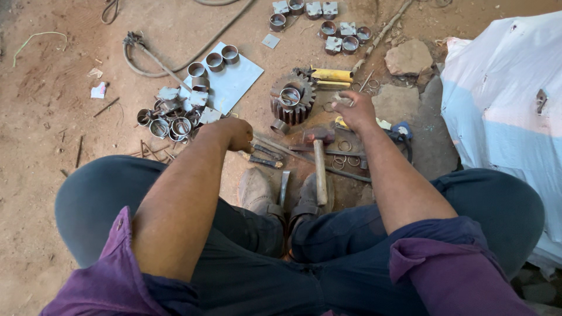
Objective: The person assembles metal rings onto a gear, uses a hammer to align them, and secures them to the gear teeth using a welding torch while working on the ground.
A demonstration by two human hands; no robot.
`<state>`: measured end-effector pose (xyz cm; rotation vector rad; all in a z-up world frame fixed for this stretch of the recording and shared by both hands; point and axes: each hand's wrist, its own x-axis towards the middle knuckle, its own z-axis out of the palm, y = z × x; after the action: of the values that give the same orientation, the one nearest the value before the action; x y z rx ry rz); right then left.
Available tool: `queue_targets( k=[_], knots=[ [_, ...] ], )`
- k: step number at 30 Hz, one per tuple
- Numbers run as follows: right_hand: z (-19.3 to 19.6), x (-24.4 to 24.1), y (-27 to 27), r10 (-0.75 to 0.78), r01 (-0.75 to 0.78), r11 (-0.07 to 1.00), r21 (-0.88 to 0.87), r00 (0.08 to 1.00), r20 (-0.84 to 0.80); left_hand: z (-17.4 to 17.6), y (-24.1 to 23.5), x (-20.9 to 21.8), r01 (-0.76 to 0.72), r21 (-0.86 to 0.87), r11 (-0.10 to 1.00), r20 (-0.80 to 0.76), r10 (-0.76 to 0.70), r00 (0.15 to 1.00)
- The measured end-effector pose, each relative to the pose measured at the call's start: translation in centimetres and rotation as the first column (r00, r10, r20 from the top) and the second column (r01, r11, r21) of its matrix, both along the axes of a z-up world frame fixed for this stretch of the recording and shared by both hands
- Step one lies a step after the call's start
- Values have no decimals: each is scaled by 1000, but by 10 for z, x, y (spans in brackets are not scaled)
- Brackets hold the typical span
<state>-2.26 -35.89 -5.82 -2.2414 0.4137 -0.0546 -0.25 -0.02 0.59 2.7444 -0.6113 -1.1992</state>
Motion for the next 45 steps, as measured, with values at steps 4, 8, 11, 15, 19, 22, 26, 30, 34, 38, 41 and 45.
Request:
queue_targets(
  k=[4,8,11,15,19,22,26,30,34,38,41,45],
  knots=[
    [-10,3,-7,16,-17,998,-62,1000,-18,7,-3,-3,-30,21,999,4,30,1000],
    [-25,5,-16,129,-103,980,-169,981,146,3,-8,-1,18,33,999,27,-19,999],
    [-30,6,-17,66,-63,992,-113,998,22,-6,-12,4,36,30,999,16,-36,999],
    [-34,7,-16,43,-46,998,-44,997,-61,-9,-15,6,58,80,995,11,-59,998],
    [-53,11,-17,88,-84,993,-77,995,49,-13,-19,11,99,89,991,-12,-99,995],
    [-68,16,-18,138,-128,988,-90,984,109,-20,-20,14,152,101,983,-11,-152,988],
    [-84,16,-18,67,-67,997,51,998,-5,-24,-20,14,177,158,971,-16,-177,984],
    [-97,24,-14,176,-174,984,-27,973,148,-10,-19,5,113,177,978,3,-115,993],
    [-84,21,16,-44,47,993,-104,999,31,1,-5,-8,63,175,983,23,-68,997],
    [-68,22,37,-240,212,949,-234,966,-100,3,21,-21,4,244,970,26,-11,1000],
    [-77,26,43,-261,236,931,-281,964,-57,2,33,-32,-68,244,967,45,59,997],
    [-89,26,44,-248,205,912,-354,965,-80,-5,39,-40,-117,197,973,58,108,992]
  ],
)
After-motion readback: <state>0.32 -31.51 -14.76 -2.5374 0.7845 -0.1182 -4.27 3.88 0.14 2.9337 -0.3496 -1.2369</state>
